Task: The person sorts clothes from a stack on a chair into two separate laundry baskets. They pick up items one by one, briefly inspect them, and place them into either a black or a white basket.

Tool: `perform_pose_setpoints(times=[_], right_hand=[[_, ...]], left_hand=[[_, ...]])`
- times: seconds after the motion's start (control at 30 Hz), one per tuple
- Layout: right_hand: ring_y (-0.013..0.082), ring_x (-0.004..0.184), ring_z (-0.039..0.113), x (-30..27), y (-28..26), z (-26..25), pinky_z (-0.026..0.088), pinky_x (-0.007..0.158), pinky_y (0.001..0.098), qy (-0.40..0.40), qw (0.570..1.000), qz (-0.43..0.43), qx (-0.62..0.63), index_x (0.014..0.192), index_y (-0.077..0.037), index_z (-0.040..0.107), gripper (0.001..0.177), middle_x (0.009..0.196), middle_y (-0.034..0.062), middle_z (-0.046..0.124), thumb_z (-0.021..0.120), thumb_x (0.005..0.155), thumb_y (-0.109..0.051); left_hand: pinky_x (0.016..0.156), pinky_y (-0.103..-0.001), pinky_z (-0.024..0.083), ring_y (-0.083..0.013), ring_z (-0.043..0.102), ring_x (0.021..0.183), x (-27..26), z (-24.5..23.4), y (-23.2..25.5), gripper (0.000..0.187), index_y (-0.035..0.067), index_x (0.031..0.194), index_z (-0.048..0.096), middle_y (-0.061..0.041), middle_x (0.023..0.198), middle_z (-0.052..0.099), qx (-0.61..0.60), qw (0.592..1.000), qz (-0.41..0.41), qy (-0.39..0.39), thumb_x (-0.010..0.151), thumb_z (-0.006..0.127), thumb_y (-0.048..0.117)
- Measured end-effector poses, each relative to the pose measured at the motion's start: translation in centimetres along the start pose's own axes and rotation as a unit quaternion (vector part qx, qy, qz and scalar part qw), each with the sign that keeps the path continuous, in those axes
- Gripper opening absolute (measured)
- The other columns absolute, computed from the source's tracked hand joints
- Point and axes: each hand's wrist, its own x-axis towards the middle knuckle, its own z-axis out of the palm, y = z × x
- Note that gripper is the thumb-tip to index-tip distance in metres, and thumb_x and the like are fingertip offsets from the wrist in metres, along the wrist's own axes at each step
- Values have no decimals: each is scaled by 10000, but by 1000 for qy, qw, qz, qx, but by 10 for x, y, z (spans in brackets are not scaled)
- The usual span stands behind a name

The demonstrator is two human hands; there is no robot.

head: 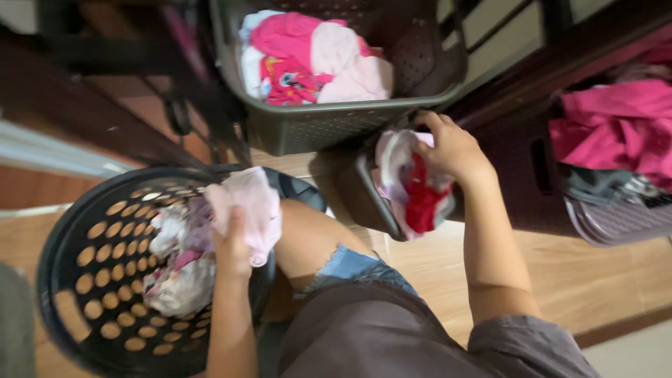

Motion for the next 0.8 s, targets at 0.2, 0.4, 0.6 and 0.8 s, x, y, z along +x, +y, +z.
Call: perform_pose_setpoints(times=[0.2, 0.4, 0.6, 0.8], right_hand=[[202, 1052, 693, -22, -47, 79, 571, 916, 343, -29, 946, -214, 241, 1303, -80, 654, 467, 1222, 120, 695, 797, 884, -231], [222, 1044, 725, -70, -192, 154, 580, 895, 343, -234, 857, -307, 342, 1406, -106, 555, 651, 1209, 83, 713, 669, 772, -14], [322, 1164, 710, -33, -267, 221, 561, 1010, 386, -92, 761, -564, 308, 1194, -88, 720, 443, 1213, 125, 710, 680, 787, 82], [359, 1071, 680, -29, -283, 267, 545, 894, 371, 8, 816, -496, 295, 1186, -71, 733, 473, 1145, 175, 668, 667, 744, 82]], left_hand=[[1005, -356, 499, -201, 600, 1205, 6, -24, -27, 628, -7, 1492, 458, -117, 1384, 597, 80, 993, 81, 23, 1015, 624, 367], [1058, -348, 526, -181, 629, 1223, 1, -63, -22, 452, 53, 1460, 555, -93, 1354, 628, 197, 975, 66, -83, 1112, 443, 319], [968, -448, 528, -314, 665, 1104, 14, -215, 7, 264, 49, 1249, 649, -175, 1160, 706, 376, 901, 40, 213, 1017, 588, 159], [1062, -502, 476, -388, 621, 1243, 63, -256, -180, 446, 55, 1274, 686, -239, 1305, 670, 589, 804, -79, -18, 855, 603, 183]])
